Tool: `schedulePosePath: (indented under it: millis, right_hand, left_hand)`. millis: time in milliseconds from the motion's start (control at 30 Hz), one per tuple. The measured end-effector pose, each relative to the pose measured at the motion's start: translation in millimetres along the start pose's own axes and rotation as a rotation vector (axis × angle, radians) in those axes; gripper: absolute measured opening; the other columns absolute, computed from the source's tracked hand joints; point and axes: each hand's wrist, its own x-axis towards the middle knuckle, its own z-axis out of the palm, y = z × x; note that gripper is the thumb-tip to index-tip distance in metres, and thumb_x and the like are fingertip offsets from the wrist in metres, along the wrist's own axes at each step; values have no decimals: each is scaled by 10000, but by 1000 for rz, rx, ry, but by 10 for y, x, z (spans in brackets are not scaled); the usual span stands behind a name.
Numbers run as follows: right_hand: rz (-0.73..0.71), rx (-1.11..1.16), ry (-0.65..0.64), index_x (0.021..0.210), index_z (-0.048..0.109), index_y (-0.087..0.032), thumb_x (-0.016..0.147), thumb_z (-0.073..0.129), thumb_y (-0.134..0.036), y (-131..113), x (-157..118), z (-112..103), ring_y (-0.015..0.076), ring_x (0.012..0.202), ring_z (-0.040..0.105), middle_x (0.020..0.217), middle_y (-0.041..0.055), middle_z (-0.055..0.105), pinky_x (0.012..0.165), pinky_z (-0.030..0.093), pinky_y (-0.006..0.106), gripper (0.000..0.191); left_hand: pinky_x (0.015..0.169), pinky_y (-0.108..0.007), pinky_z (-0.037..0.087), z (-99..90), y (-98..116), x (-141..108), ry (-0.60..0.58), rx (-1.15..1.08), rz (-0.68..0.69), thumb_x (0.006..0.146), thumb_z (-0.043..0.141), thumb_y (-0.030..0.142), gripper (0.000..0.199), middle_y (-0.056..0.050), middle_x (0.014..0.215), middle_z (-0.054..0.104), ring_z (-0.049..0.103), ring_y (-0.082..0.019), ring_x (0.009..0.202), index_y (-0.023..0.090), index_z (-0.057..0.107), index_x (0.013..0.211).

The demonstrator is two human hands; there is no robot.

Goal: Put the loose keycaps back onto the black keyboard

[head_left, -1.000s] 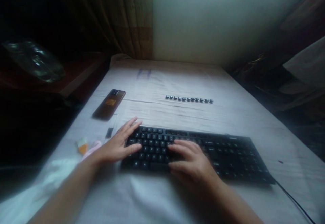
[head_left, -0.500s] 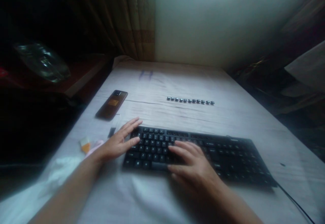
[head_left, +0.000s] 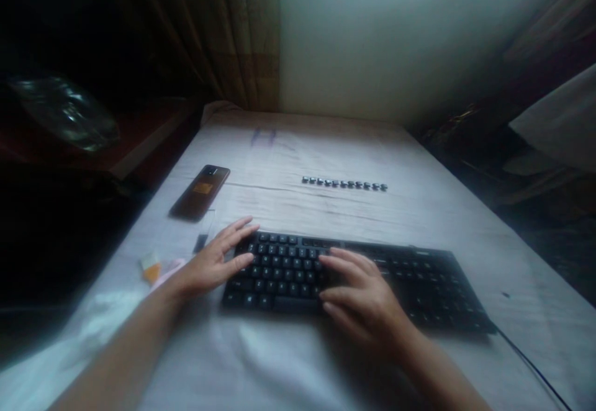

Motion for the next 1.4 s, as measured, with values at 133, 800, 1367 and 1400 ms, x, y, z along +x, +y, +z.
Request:
schedulePosePath:
  millis: [133, 800, 1367, 1400]
  right_hand:
    - [16, -13, -32, 916, 702, -245, 830, 622, -186, 2, -26, -28, 323, 1299, 475, 1290, 110, 633, 988, 424, 545, 131]
    - [96, 30, -24, 1017, 667, -194, 815, 631, -169, -77, -90, 74, 315, 1336, 453, 1288, 139, 638, 1013, 457, 547, 206]
    - [-5, -62, 112, 939, 688, -227, 884, 585, -175, -127, -127, 170, 262, 1273, 529, 1221, 92, 689, 1030, 431, 473, 128]
    - [6, -45, 109, 935, 685, -229, 884, 582, -173, -129, -128, 171, 264, 1279, 524, 1219, 91, 689, 1030, 430, 478, 129]
  left_hand:
    - [1172, -514, 289, -4, -10, 6, 7, 14, 15, 902, 495, 577, 588, -42, 1602, 300, 283, -291, 1464, 318, 445, 1428]
    - [1122, -515, 379, -4, -25, 2, 11, 2, 0, 883, 530, 575, 570, -36, 1594, 315, 298, -315, 1455, 332, 484, 1397]
    - [1123, -533, 372, -5, 35, 9, 12, 17, -16, 879, 511, 601, 590, -40, 1591, 321, 294, -331, 1453, 323, 484, 1399]
    - [1117, -535, 379, -5, 37, 10, 17, 16, -7, 878, 513, 600, 586, -43, 1587, 331, 304, -334, 1449, 325, 489, 1395]
